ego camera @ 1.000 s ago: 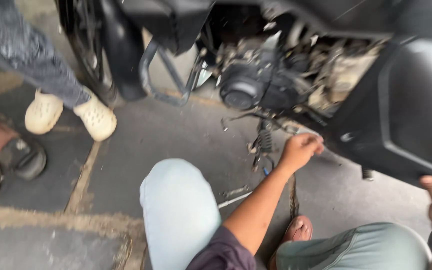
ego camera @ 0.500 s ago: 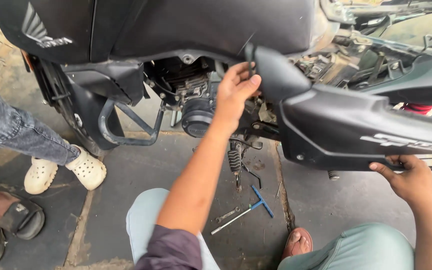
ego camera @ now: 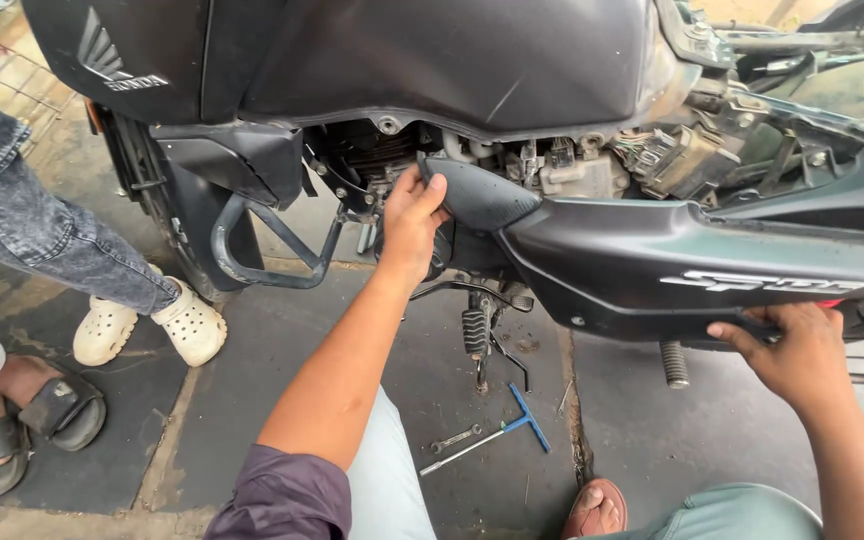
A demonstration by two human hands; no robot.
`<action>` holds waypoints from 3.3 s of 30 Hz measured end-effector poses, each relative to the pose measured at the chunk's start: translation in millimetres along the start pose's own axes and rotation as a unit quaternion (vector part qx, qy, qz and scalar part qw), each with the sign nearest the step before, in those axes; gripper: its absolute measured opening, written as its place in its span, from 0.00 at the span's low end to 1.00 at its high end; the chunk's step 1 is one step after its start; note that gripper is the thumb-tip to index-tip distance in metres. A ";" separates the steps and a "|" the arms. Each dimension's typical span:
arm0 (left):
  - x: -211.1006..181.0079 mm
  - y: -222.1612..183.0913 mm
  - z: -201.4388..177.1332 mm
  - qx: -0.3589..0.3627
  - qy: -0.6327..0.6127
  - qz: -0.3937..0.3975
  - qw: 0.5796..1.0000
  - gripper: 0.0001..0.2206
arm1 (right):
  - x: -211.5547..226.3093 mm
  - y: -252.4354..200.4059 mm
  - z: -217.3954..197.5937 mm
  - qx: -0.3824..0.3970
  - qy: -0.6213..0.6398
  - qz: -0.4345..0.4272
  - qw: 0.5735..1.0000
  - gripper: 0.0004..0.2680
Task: The person crouches beside a motorcycle and uses a combination wrench and a screwdriver to loosen and tighten bolts near the footpeg and frame area. They then fit a black plastic side panel onto the motorcycle body, aligning it with the mounting points by hand.
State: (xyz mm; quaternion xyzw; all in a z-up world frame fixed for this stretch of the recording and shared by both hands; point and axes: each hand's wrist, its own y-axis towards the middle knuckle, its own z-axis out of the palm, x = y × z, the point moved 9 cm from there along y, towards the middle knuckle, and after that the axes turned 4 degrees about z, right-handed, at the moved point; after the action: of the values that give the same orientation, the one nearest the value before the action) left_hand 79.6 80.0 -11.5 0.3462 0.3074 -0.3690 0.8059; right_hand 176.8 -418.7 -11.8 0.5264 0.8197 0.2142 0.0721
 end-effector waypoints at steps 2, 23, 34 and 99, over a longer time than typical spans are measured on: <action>-8.1 4.5 -8.0 0.003 -0.028 0.008 1.000 0.18 | 6.0 12.0 2.6 -0.012 0.010 -0.008 1.000 0.20; -51.8 42.7 -32.3 0.056 -0.180 0.081 0.979 0.21 | 55.4 41.8 38.5 -0.094 0.125 -0.042 0.987 0.17; -41.0 41.5 -45.9 0.084 -0.187 0.018 0.979 0.26 | 42.8 19.2 30.7 -0.161 0.097 -0.066 0.980 0.16; -111.6 21.3 2.1 0.022 -0.048 0.146 0.988 0.28 | -4.1 46.5 44.4 -0.108 0.694 0.248 0.667 0.11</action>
State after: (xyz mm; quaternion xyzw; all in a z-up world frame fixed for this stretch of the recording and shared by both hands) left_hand 37.2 131.4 80.6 0.3872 0.2064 -0.2701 0.8570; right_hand 232.5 -393.7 -32.2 0.3981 0.4432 0.6143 -0.5174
